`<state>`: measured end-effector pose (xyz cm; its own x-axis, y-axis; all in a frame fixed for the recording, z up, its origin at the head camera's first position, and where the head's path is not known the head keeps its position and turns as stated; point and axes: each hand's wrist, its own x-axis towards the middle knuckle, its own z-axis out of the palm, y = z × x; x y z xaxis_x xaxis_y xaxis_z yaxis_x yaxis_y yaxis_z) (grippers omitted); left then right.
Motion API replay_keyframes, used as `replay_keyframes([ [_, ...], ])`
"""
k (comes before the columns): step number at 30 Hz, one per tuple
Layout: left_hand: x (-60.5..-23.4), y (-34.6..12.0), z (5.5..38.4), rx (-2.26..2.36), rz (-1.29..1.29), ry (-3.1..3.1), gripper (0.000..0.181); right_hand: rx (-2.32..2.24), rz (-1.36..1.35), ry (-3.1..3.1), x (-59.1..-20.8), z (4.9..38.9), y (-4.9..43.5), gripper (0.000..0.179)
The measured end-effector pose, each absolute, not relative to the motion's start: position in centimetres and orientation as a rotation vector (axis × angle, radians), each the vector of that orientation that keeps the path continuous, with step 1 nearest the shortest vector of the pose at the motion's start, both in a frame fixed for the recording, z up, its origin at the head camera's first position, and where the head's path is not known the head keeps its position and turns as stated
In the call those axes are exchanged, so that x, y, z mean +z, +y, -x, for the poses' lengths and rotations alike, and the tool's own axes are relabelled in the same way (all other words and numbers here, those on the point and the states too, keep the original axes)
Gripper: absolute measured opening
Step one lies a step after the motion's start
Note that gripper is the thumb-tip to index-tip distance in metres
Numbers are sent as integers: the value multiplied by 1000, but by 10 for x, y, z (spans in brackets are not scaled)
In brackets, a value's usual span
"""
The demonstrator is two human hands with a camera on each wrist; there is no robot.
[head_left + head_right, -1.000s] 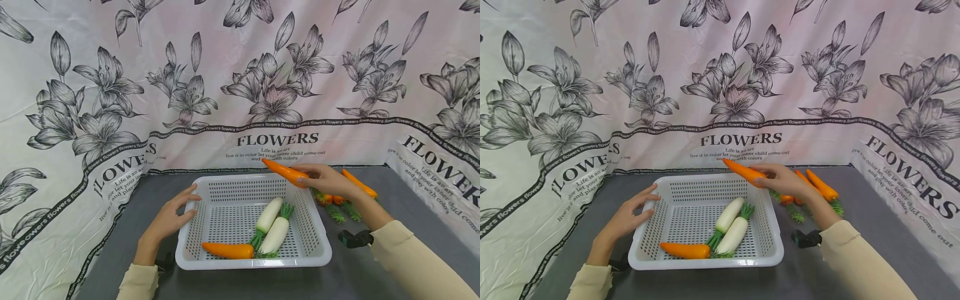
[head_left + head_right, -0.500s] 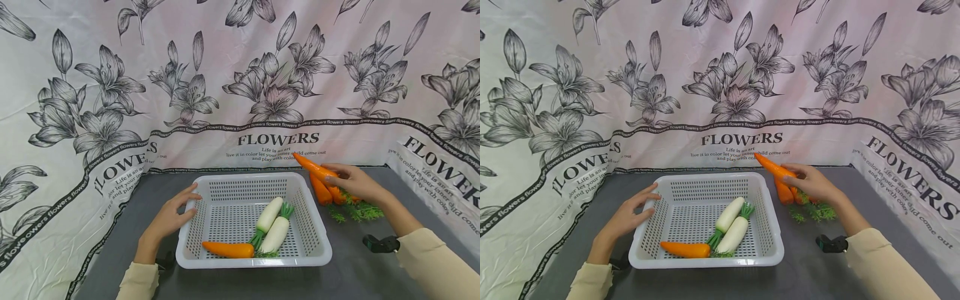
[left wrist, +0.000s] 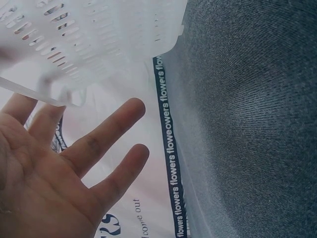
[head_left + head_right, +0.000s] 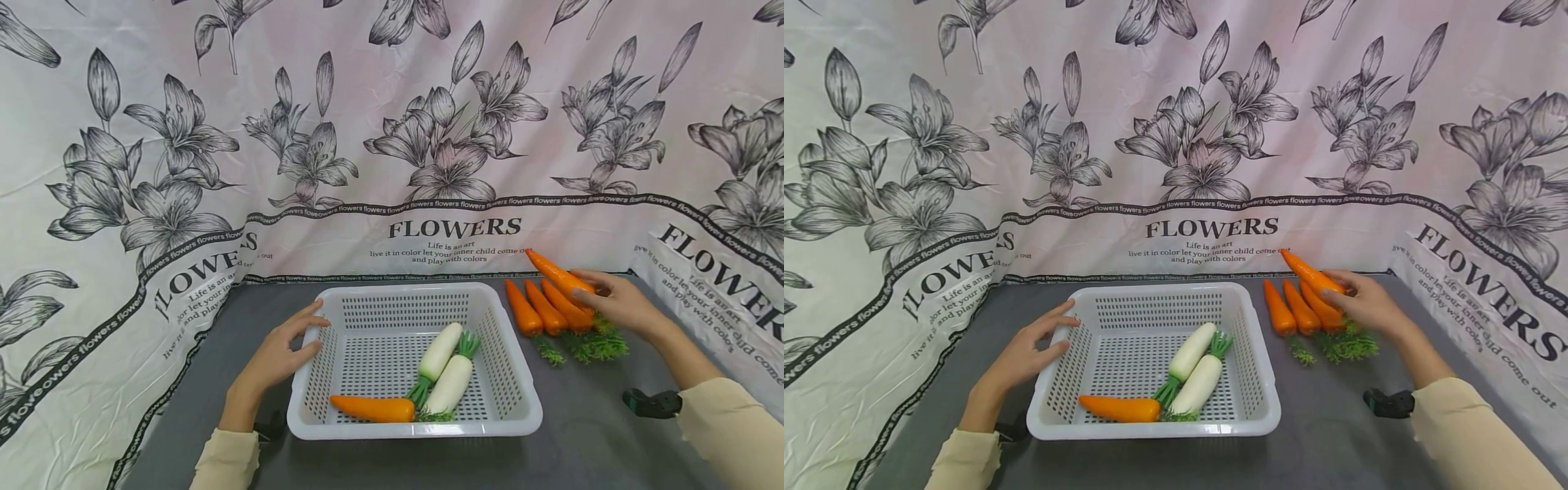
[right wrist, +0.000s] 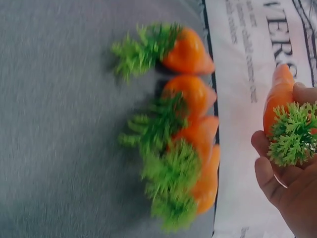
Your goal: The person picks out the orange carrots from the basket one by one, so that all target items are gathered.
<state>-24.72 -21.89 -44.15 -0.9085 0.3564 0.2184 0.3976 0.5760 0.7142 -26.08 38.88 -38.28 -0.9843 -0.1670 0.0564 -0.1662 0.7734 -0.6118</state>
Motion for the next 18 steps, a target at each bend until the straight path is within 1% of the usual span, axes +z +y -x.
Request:
replay_keyframes([
  [6, -442, -219, 247, -1260, 661, -2738, 36, -980, 222, 3058, -396, 263, 417, 60],
  [18, -441, -218, 247, -1267, 672, -2735, 36, -827, 6, 3071, -413, 257, 458, 62],
])
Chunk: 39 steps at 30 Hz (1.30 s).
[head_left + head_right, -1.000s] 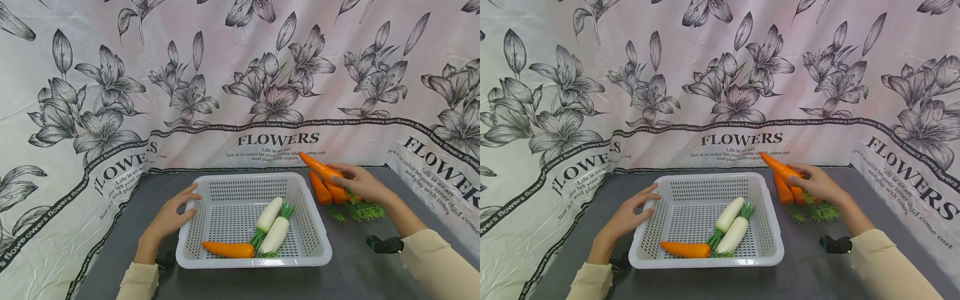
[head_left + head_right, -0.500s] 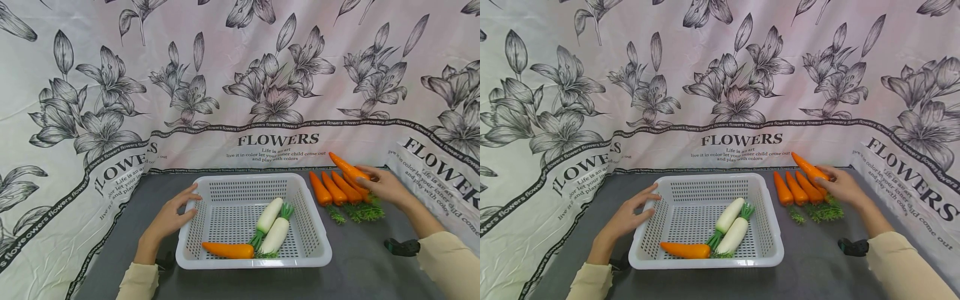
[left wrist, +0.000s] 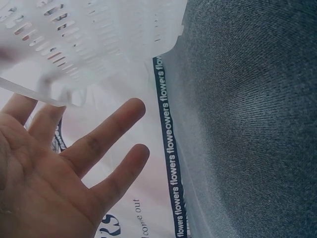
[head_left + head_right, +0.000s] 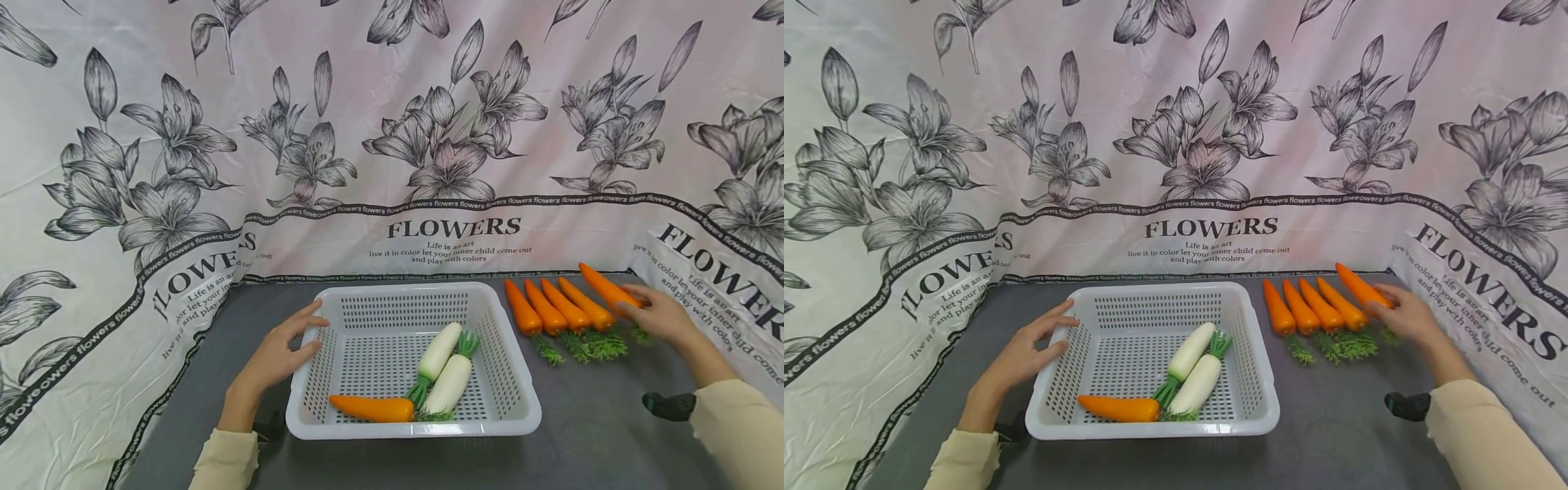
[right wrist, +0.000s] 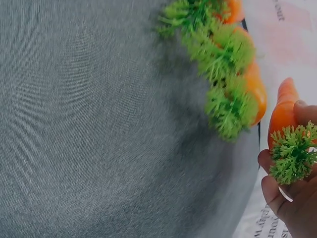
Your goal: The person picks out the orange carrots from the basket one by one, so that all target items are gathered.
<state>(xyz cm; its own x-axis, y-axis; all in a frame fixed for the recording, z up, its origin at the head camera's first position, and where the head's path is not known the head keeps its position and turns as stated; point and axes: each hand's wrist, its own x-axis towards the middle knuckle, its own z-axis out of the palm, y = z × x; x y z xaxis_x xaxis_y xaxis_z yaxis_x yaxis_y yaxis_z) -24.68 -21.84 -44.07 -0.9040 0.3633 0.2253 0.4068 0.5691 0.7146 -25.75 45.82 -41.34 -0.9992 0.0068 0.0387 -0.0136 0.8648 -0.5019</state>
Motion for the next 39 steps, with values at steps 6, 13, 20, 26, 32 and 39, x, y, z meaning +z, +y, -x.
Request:
replay_keyframes([
  [6, -440, -219, 246, -1264, 681, -2725, 36, 775, -6, -3030, -420, 260, 467, 62],
  [13, -441, -218, 246, -1246, 673, -2730, 36, 755, 23, -3074, -429, 263, 473, 67],
  [20, -440, -218, 247, -1236, 669, -2731, 37, 705, 1, -3073, -434, 265, 474, 66],
  [26, -438, -217, 244, -1249, 646, -2746, 38, 706, -5, -3073, -438, 266, 475, 65],
  [32, -438, -217, 243, -1260, 638, -2749, 37, 703, -35, -3083, -444, 267, 477, 65],
  [39, -439, -217, 244, -1265, 642, -2749, 37, 699, -14, -3107, -447, 267, 476, 65],
])
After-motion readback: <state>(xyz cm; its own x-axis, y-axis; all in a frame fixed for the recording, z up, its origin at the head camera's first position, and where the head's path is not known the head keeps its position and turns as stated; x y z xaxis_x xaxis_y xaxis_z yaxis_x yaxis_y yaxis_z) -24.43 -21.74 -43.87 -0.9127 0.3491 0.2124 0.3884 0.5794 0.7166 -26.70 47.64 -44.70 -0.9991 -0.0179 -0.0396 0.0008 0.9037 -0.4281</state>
